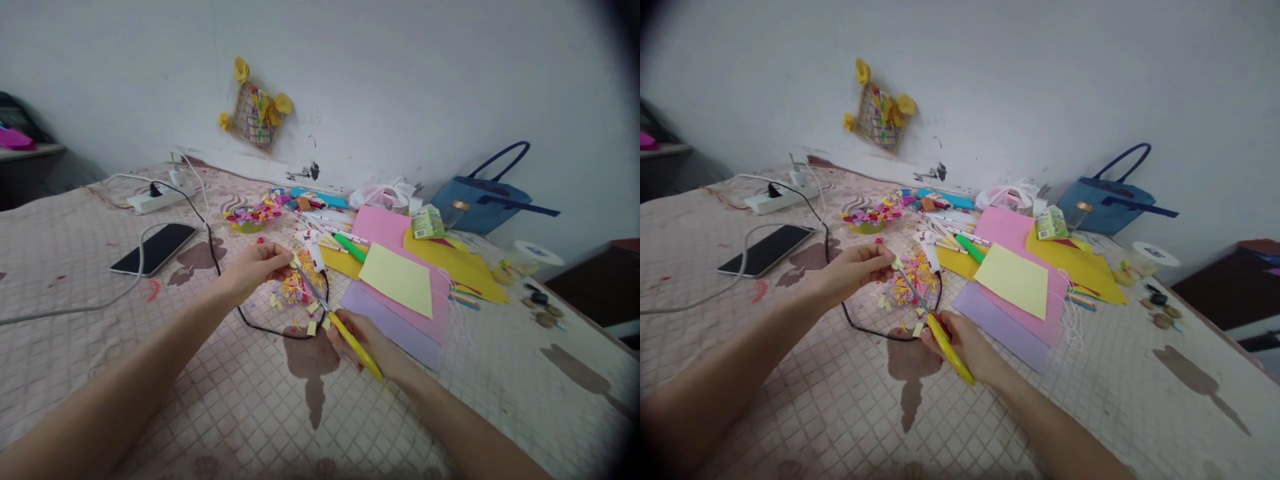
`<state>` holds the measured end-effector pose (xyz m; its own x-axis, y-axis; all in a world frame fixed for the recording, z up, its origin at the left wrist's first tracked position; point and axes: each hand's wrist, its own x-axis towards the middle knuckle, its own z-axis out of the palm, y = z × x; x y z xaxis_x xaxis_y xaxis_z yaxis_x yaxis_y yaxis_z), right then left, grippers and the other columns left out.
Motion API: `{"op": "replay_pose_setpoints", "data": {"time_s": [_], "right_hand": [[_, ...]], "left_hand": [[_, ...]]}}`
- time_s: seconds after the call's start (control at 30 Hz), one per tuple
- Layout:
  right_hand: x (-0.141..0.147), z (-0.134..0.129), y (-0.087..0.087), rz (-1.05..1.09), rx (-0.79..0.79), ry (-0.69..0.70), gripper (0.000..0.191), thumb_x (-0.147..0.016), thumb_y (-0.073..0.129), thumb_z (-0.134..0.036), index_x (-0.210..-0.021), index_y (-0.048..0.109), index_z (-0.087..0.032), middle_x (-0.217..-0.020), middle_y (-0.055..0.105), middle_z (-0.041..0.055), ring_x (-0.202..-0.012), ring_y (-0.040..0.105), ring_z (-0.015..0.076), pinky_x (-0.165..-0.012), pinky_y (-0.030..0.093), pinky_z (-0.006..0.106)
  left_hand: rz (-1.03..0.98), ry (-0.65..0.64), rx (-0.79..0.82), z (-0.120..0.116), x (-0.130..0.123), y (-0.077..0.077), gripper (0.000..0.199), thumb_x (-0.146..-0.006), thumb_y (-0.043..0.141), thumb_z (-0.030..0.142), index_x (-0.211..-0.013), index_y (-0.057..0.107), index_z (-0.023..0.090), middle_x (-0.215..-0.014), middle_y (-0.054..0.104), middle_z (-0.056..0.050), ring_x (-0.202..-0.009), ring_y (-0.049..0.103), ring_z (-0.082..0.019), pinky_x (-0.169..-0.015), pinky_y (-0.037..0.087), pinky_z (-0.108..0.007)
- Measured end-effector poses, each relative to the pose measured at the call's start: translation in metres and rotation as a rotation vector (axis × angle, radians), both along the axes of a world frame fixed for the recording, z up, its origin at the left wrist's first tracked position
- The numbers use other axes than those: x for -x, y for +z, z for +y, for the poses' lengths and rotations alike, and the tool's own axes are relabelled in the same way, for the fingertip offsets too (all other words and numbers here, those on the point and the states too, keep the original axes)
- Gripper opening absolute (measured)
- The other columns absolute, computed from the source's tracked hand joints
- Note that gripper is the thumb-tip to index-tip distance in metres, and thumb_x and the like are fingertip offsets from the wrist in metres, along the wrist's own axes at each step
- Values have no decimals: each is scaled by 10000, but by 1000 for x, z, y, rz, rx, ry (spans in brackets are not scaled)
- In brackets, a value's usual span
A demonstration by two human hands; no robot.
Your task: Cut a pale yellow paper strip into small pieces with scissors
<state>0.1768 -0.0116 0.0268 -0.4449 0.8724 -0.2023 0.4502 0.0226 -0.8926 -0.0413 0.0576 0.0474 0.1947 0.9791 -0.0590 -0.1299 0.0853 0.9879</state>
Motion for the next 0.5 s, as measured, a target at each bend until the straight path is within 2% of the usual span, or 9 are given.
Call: {"op": "replay_pose_setpoints", "data": {"time_s": [0.27,0.5], "right_hand": [[-1,3,-10,-32,-28,-30,211,-777,482,-348,-652,416,-191,-472,384,-68,-392,336,58,-371,270,179],[3,0,1,-8,23,-41,167,-753,445,-270,-617,386,-195,-452,353,-73,-388,325,57,-375,266,175]], "left_hand": [[-76,-24,14,0,0,-1,168,-691,686,248,-672,565,133,-581,607,1,-541,558,-73,-547,431,-190],[-109,-16,14,1,0,-4,158,-700,682,244,-690,564,140,-595,613,1,-556,568,-81,-573,444,-206]]}}
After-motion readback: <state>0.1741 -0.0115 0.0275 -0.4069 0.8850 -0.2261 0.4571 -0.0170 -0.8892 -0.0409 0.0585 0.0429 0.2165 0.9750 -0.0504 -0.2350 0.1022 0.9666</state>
